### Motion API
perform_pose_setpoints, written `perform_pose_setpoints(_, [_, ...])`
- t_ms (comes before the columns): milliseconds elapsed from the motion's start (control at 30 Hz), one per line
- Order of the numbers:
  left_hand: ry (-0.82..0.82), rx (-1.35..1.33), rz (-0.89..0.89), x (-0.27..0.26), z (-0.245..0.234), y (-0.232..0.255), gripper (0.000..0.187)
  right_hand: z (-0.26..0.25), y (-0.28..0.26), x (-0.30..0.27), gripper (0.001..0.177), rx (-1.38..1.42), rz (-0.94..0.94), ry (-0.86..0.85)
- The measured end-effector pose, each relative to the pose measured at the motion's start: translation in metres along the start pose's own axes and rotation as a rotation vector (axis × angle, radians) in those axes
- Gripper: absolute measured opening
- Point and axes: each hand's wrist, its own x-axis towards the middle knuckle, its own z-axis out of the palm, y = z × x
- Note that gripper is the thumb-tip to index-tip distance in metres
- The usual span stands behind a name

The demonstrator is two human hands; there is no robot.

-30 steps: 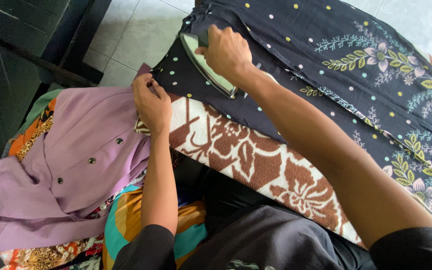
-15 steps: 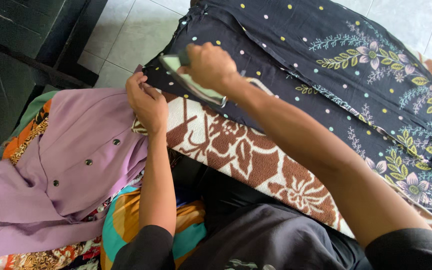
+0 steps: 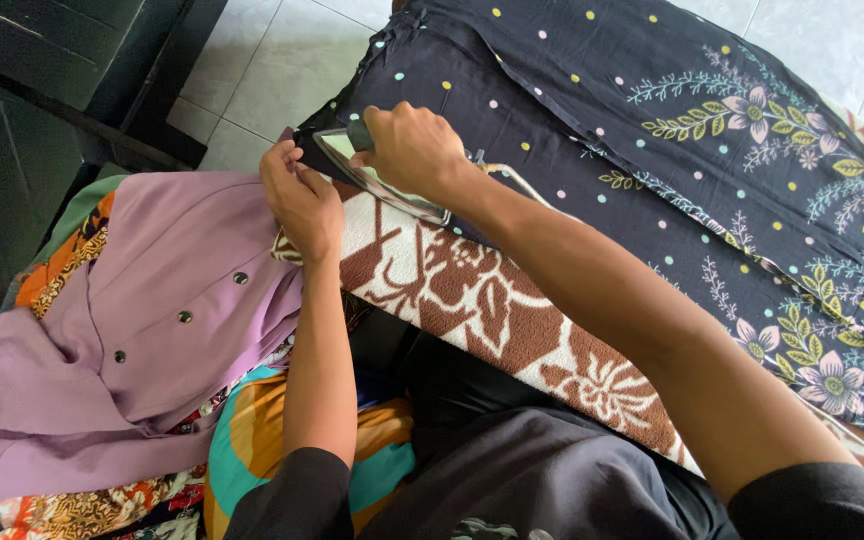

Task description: The person irons a dark floral-patterned garment laid on a patterned cloth on the floor. They use a steam iron in their right hand and hold the fabric with their left hand, moving the iron back and forth across the surface.

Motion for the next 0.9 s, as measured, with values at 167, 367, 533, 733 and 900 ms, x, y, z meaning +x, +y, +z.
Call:
perform_pose_setpoints(167, [0.0,-0.005,-0.016,0.0,-0.001,0.0,0.03,0.009,-0.009,0.012,0.055,-0.006,0.023,0.014])
perform_pose_setpoints(367, [0.015,0.008,-0.026,0.001,0.002,-0.001,0.033,0.012,-0.014,0.034,0.055,-0.029,0.017,0.106])
perform_pose_setpoints(533, [0.008,0.024,-0.006,0.0,0.002,-0.002,0.034,0.003,-0.007,0.016,0.055,-0.016,0.004,0.046])
perform_pose_setpoints(733, [0.009,0.013,-0.016,0.0,0.002,-0.003,0.033,0.004,-0.009,0.0,0.053,-0.007,0.042,0.034])
perform_pose_setpoints(900, [0.011,0.037,-0.006,-0.001,0.004,-0.004,0.034,0.015,-0.015,0.023,0.052,-0.008,0.079,0.128])
